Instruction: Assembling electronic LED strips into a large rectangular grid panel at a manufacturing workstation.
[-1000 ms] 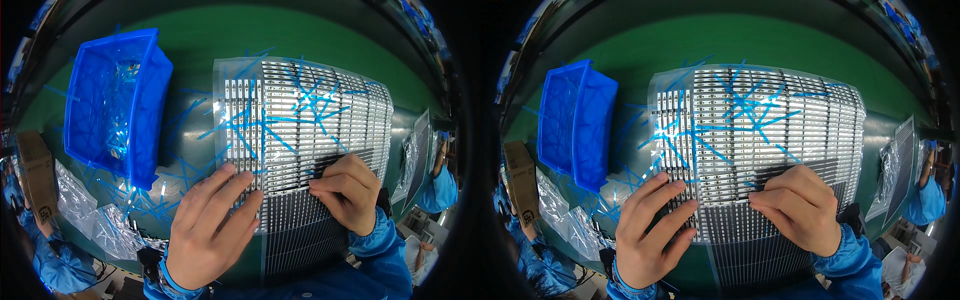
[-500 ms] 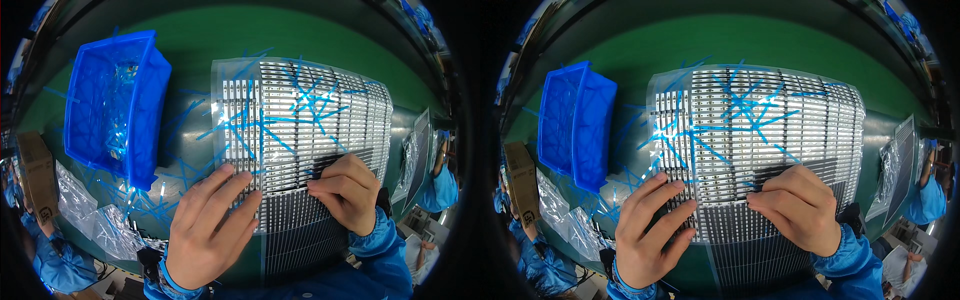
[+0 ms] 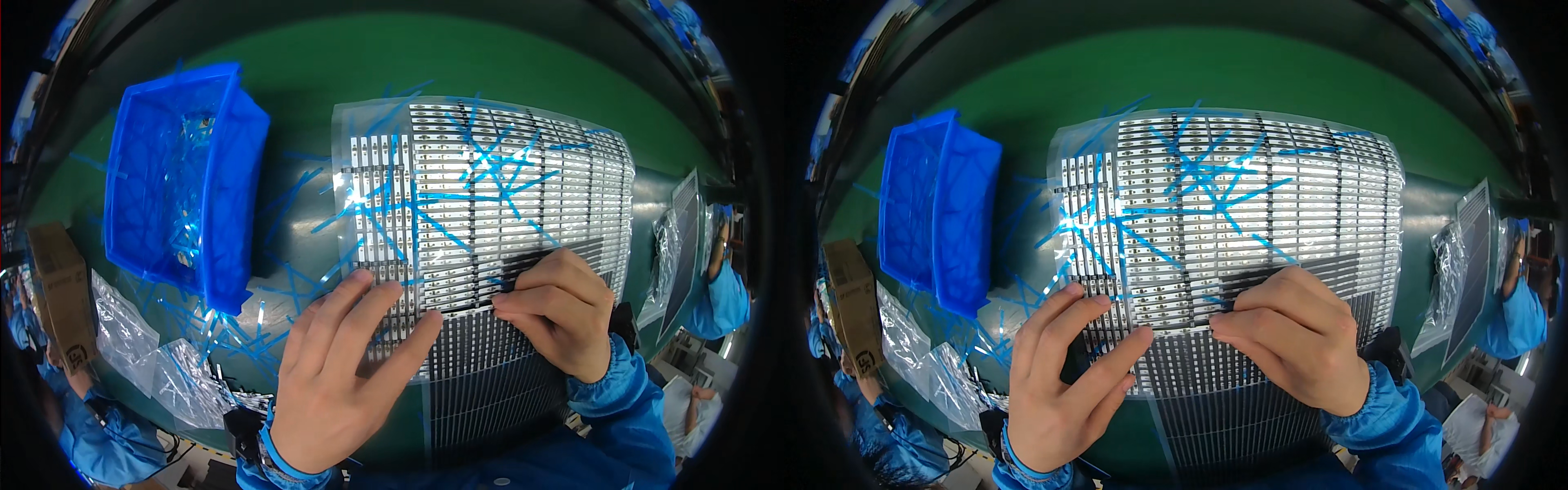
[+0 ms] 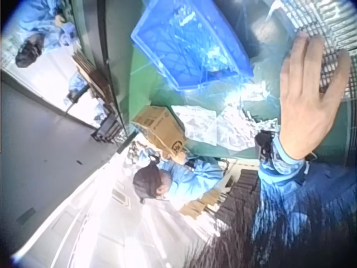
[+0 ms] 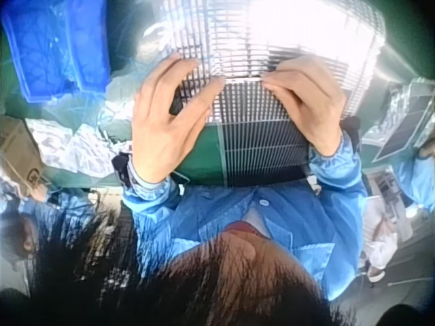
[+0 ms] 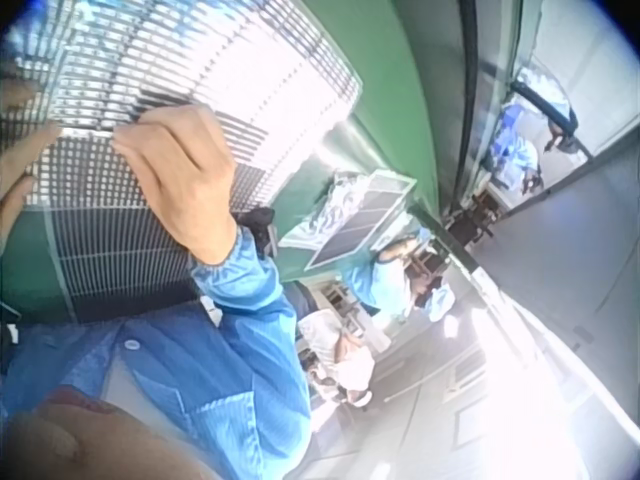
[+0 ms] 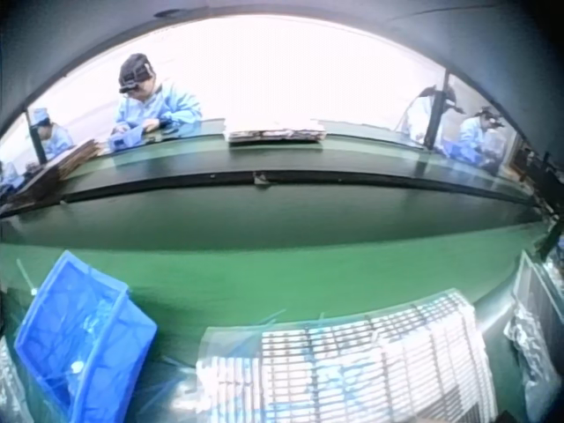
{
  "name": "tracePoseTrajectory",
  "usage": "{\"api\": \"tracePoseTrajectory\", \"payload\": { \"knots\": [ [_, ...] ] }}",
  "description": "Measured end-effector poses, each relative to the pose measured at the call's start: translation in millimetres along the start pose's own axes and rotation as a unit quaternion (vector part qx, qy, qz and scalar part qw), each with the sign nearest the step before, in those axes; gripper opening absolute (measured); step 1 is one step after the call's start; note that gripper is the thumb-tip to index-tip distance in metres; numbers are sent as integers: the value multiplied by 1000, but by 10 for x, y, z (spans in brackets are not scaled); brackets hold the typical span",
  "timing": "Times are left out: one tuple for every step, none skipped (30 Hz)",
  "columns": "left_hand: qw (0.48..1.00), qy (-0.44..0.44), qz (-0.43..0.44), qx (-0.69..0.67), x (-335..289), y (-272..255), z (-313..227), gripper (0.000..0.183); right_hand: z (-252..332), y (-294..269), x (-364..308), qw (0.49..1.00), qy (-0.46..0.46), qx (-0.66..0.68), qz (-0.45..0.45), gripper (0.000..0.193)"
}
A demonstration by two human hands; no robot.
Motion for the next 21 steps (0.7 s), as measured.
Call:
{"api": "tracePoseTrajectory", "payload": {
  "knots": [
    [1000, 3, 3, 5, 4, 2, -2, 51, -1, -1, 0, 1000, -1, 3, -1, 23],
    [1000, 6, 2, 5, 7, 1, -6, 51, -3, -5, 1, 1000, 0, 2, -3, 23],
    [1000, 5, 7, 8, 9, 1, -8, 52, -2, -6, 3, 1000, -2, 4, -2, 23],
    [1000, 5, 11, 11, 12, 2, -12, 53, 1, -7, 5, 1000, -4, 7, -1, 24],
    [1000, 8, 11, 11, 20, 5, -23, 53, -2, -11, 7, 1000, -3, 5, -3, 24],
    [999, 3, -3, 33, 29, 0, -32, 49, -2, -12, 10, 1000, -6, 10, -2, 24],
    [998, -3, -16, 56, 32, -7, -41, 46, -4, -12, 9, 1000, -9, 15, 0, 24],
    [998, -1, -16, 55, 26, -13, -48, 46, -7, -15, 11, 1000, -8, 15, -1, 24],
    [999, 1, 3, 45, 13, -12, -50, 50, -9, -16, 12, 1000, -8, 19, 1, 24],
    [999, 2, 23, 34, 8, -6, -53, 56, -8, -16, 10, 1000, -9, 23, 4, 24],
    [999, 4, 23, 34, 12, -8, -60, 56, -9, -20, 3, 1000, -7, 22, 3, 24],
    [999, 4, 24, 34, 16, -6, -66, 56, -10, -23, -5, 1000, -6, 23, 5, 24],
    [999, 3, 26, 35, 20, -4, -68, 56, -14, -22, -9, 1000, -5, 26, 6, 24],
    [999, 4, 26, 35, 21, 0, -71, 56, -20, -23, -13, 1000, -4, 26, 5, 24],
    [999, 4, 29, 37, 20, 9, -74, 56, -25, -23, -20, 1000, -5, 28, 6, 24],
    [999, 5, 31, 39, 20, 11, -73, 56, -25, -20, -19, 999, -6, 30, 7, 24],
    [999, 6, 31, 39, 17, 15, -75, 56, -28, -17, -21, 1000, -5, 29, 6, 24],
    [999, 5, 32, 36, 14, 24, -75, 55, -32, -13, -23, 999, -4, 31, 7, 24],
    [999, 2, 34, 35, 17, 12, -79, 54, -27, -14, -17, 999, -4, 35, 8, 23],
    [999, 4, 34, 36, 29, -7, -97, 54, -22, -16, -10, 999, -4, 35, 6, 23],
    [999, -6, 28, 46, 45, -36, -116, 56, -16, -20, -3, 999, -7, 38, 5, 23]
  ]
}}
Point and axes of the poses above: each hand's wrist, its own x-axis towards the middle knuckle, its own y-axis out of the palm, z = x × y, the point moved 4 cm from there along x, towards the middle knuckle, and after that the axes turned 15 degrees about x, right-handed, at the moved point
